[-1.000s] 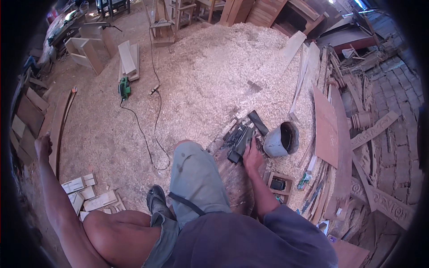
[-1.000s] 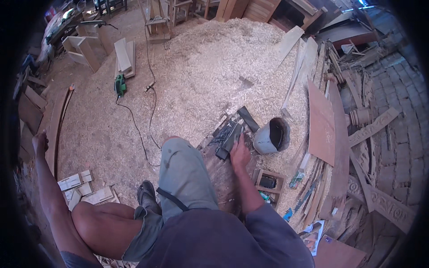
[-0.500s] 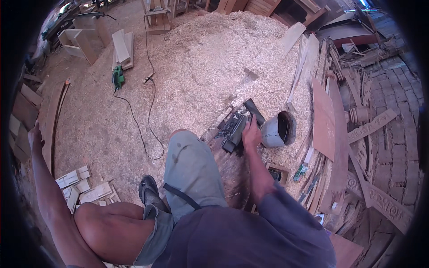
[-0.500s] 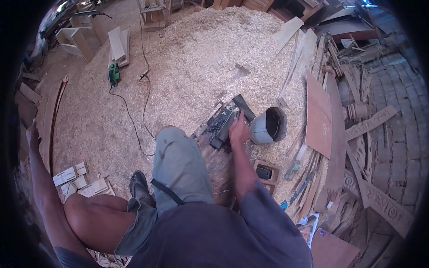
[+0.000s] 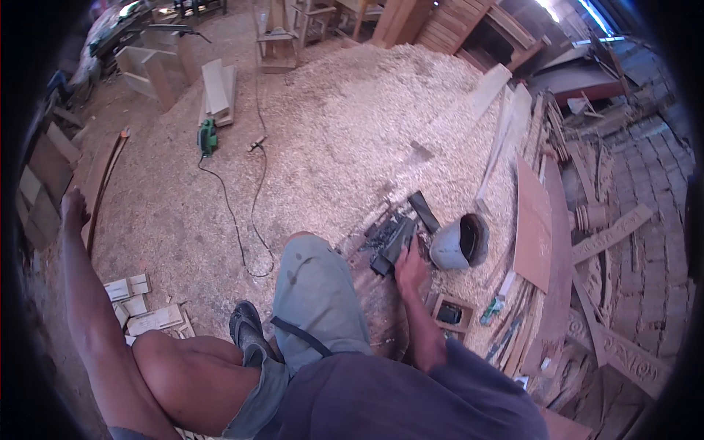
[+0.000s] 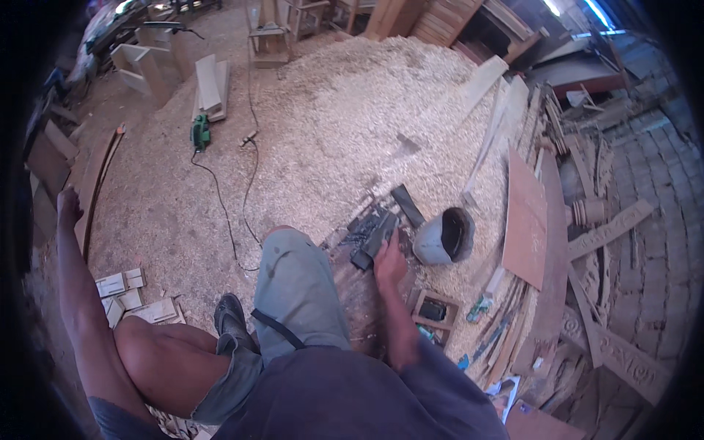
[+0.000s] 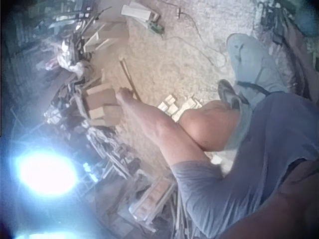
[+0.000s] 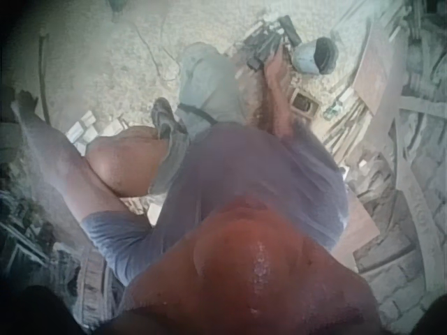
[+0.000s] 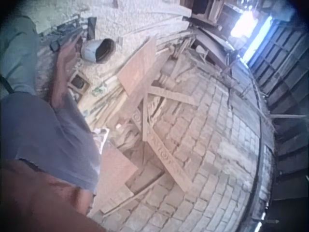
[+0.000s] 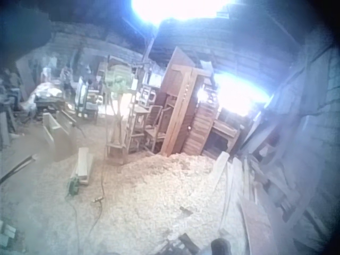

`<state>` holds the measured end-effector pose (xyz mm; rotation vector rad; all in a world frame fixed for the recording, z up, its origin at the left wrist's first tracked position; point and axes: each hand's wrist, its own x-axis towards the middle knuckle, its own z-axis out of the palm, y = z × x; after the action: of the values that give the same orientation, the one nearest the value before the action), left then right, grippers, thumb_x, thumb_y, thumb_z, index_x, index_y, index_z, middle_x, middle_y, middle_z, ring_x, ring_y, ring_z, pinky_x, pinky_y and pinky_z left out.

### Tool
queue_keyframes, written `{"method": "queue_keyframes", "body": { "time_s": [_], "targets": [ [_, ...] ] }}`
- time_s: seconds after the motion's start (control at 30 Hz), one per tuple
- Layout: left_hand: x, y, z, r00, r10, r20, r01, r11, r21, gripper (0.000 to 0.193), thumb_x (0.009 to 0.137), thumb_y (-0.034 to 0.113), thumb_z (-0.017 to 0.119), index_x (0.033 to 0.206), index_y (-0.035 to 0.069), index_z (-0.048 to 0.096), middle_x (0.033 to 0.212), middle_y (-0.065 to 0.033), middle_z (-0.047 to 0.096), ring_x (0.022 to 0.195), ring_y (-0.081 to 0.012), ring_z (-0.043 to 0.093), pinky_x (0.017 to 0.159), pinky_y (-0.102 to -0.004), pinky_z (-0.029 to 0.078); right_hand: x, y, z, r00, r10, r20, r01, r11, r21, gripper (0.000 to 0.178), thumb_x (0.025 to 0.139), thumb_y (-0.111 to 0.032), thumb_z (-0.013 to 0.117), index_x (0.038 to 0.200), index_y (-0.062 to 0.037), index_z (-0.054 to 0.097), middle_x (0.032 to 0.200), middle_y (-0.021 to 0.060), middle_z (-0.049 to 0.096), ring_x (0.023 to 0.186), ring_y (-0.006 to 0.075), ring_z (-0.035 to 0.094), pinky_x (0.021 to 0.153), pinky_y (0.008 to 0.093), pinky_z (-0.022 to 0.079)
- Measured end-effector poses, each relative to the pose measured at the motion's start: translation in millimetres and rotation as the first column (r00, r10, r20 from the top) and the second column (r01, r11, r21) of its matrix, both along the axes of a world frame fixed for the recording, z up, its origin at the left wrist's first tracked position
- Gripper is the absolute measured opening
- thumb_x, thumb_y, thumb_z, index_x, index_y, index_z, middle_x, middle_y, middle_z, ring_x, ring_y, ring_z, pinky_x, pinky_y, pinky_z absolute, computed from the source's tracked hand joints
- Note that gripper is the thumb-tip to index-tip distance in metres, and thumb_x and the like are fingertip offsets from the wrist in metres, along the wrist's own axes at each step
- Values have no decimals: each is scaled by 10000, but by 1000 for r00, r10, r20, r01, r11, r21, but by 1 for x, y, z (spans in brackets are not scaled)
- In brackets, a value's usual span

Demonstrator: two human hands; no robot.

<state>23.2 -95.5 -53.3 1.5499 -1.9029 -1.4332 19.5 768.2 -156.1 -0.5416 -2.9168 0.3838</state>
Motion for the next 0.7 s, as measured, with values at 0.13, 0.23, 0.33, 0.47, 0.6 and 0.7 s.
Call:
{"method": "queue_keyframes", "body": {
  "time_s": [0.13,0.23,0.33,0.47,0.6,0.7],
  "targets": [
    [-4,7,54,994,-32,-100,20,993,-116,220,828,152,486,615,134,431,512,-20,382,365,-158,373,340,-326,301,-33,2,-2,999,1,50,-2,1000,23,502,910,-294,504,1400,-234,409,884,212,667,774,419,630,699,517,471],
    [-50,78,77,980,-169,-107,165,985,-44,257,898,196,491,668,83,475,528,-19,411,379,-143,390,353,-294,316,-46,26,4,998,7,-66,-8,1000,-19,502,916,-296,480,1399,-177,412,986,248,649,883,443,618,777,508,475],
    [-55,112,137,941,-328,-82,292,912,-288,342,925,305,514,686,61,503,539,-9,420,380,-116,372,355,-287,280,-11,10,-20,976,135,-170,-121,989,86,487,917,-293,489,1388,-183,427,862,215,666,771,423,631,683,535,465],
    [-75,150,194,889,-451,-80,367,806,-465,410,929,391,533,747,25,565,546,-1,428,393,-95,359,369,-268,271,-14,0,2,985,152,-85,-146,987,74,471,928,-291,469,1379,-160,435,864,228,661,751,425,631,653,528,466],
    [-99,187,221,863,-504,-45,419,762,-493,487,925,461,534,764,5,595,552,2,448,419,-92,388,392,-266,308,-53,16,3,992,90,-94,-87,996,27,494,921,-276,483,1400,-182,410,838,238,657,735,442,624,643,530,467],
    [-94,251,238,871,-490,45,390,632,-670,541,929,521,506,736,24,604,547,12,449,448,-79,417,424,-254,330,-24,12,-11,976,151,-155,-141,987,72,497,921,-252,487,1405,-181,399,819,239,655,746,442,624,672,531,463]
  ]
}}
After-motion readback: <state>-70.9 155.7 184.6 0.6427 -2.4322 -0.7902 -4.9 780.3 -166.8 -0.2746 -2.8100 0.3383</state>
